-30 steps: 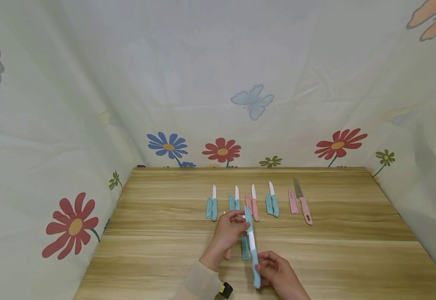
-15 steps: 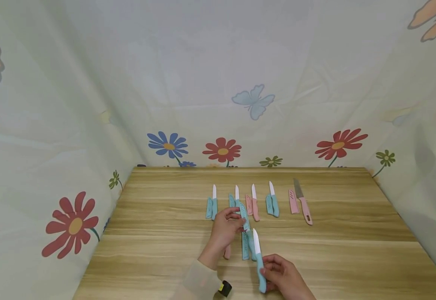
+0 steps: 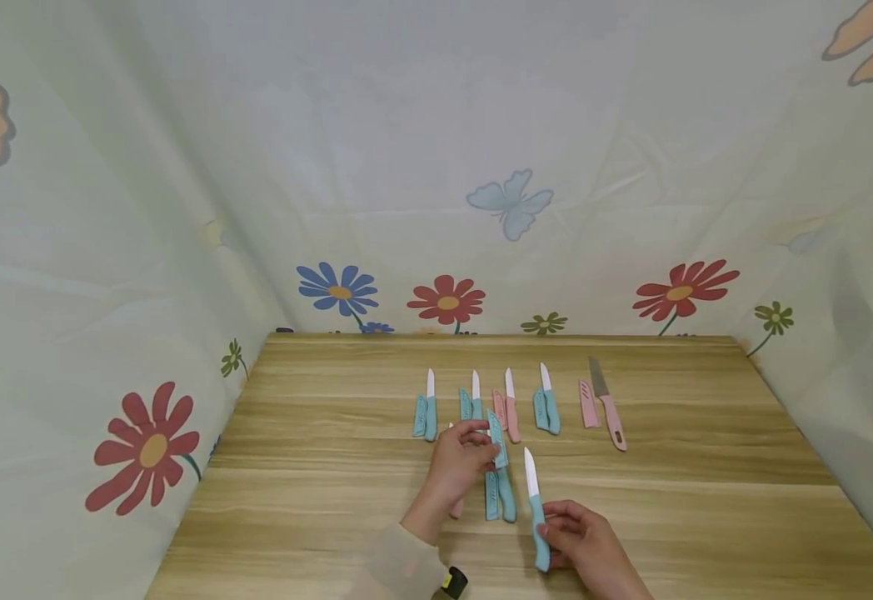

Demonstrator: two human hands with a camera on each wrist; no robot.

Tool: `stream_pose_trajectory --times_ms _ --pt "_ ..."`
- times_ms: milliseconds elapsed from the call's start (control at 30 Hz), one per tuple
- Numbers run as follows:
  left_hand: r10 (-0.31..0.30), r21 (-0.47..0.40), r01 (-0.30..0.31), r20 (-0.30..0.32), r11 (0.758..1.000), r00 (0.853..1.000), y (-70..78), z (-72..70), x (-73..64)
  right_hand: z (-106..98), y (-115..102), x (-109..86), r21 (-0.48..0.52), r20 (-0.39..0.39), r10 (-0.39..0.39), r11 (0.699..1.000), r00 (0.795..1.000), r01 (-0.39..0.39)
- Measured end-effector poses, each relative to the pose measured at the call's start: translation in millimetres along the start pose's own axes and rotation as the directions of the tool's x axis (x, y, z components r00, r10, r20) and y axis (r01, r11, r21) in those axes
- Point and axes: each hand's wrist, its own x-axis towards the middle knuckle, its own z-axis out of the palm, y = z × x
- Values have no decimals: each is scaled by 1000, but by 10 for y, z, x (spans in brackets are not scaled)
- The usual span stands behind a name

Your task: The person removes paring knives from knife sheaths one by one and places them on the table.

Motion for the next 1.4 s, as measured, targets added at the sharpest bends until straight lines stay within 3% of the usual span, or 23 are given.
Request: stream_pose_trajectory --times_ms 333,600,867,1033,1300,1400 --pt "-12 19 12 9 1000 1000 -7 19 -31 -105 -29 43 -34 -87 -2 999 996 -1" --pt "-15 48 14 37 999 999 -69 39 -27 -142 -81 185 -98 -261 23 994 965 -50" --pt "-17 101 14 32 995 999 -67 86 -72 -193 -134 281 -217 -297 -20 975 955 -47" --pt "-21 102 17 40 995 999 -57 102 -100 -213 -171 338 -322 -301 -78 946 951 -24" --pt "-26 127 19 53 992 998 -89 127 -90 -259 -206 419 -527 -301 -138 849 944 -44" --pt "-20 147 12 53 989 998 -102 141 -88 -259 -219 442 -556 -294 -155 831 943 -37"
